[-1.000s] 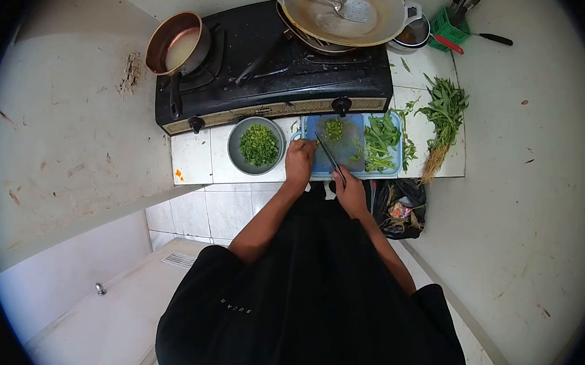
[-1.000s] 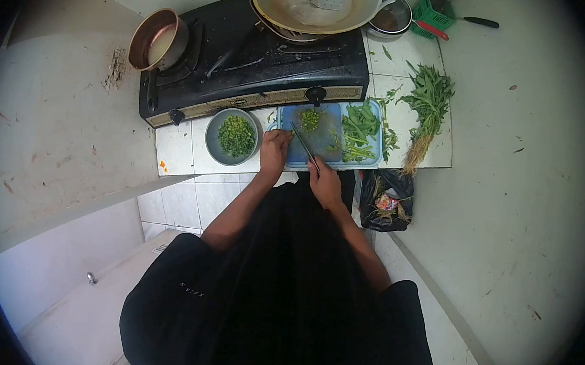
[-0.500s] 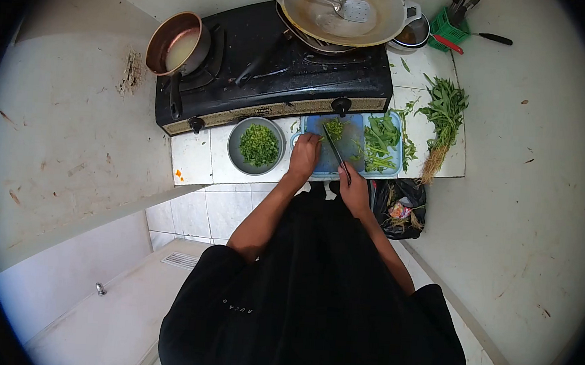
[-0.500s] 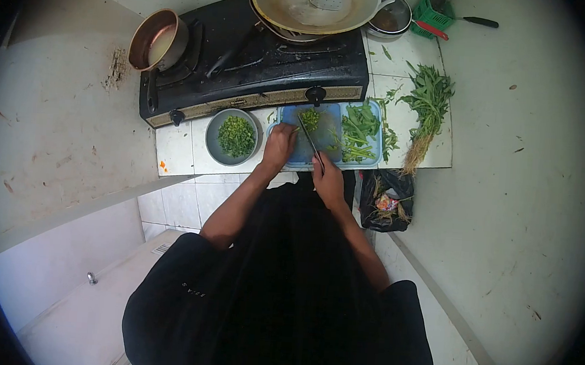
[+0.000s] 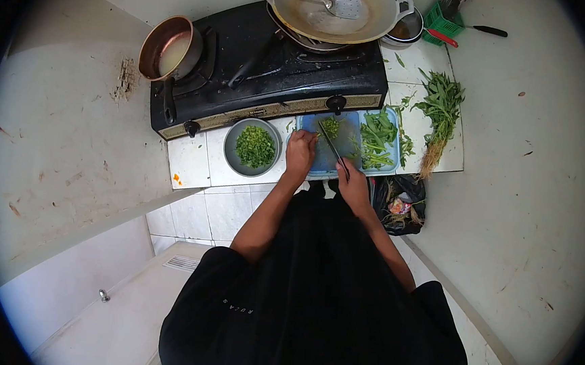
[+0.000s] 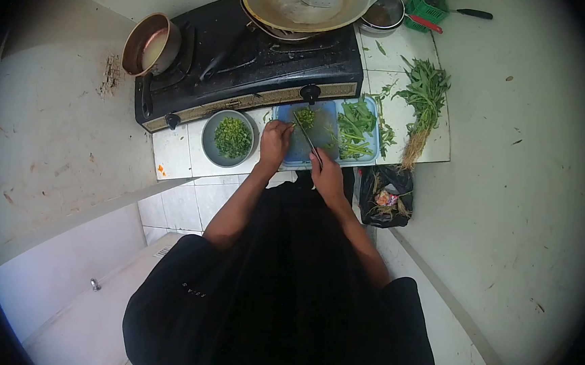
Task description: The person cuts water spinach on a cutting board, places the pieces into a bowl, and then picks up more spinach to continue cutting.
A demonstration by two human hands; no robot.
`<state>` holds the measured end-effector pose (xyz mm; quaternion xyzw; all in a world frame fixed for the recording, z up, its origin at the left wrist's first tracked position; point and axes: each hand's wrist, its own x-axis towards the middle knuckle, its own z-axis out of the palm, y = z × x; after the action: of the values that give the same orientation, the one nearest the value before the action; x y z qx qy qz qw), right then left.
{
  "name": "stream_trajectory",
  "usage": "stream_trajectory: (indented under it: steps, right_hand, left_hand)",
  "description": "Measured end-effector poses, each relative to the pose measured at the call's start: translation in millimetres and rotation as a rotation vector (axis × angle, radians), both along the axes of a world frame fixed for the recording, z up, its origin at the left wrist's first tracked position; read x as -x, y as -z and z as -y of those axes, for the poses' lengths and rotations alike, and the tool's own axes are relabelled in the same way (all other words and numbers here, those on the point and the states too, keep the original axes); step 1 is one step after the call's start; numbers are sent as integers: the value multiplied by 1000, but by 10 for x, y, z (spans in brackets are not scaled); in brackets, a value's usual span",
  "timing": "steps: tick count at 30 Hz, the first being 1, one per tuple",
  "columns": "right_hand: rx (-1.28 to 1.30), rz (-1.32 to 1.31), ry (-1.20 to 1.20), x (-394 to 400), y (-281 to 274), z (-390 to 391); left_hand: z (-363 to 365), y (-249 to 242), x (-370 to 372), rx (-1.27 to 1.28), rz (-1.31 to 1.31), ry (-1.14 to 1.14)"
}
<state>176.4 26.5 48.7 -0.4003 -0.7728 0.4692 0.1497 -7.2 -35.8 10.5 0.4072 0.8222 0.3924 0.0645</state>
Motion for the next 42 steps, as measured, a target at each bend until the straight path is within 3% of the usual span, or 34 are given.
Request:
stream_trajectory:
  steps: [8,20,22,26,31,42]
  right_hand:
    - [-77,7,-55,12,27,33]
    - [-289,207,-28,234,82,65]
    - [-257,336,-55,293,71,39]
    - [-255,222,-27,209,172,14]
    - [-58,-5,-30,-2,76,50]
    - [-133,101,-35,3,71,97]
  left_hand:
    - [-19,-80,8,54,20,-1]
    - [-38,-5,15,53,6,-5]
    - [-24,-46,27,50,13,0]
    - [0,-15,-8,11,-10,-55]
    - [36,-4,-36,50,-57,-49]
    - [21,-12,0,66,-78,1]
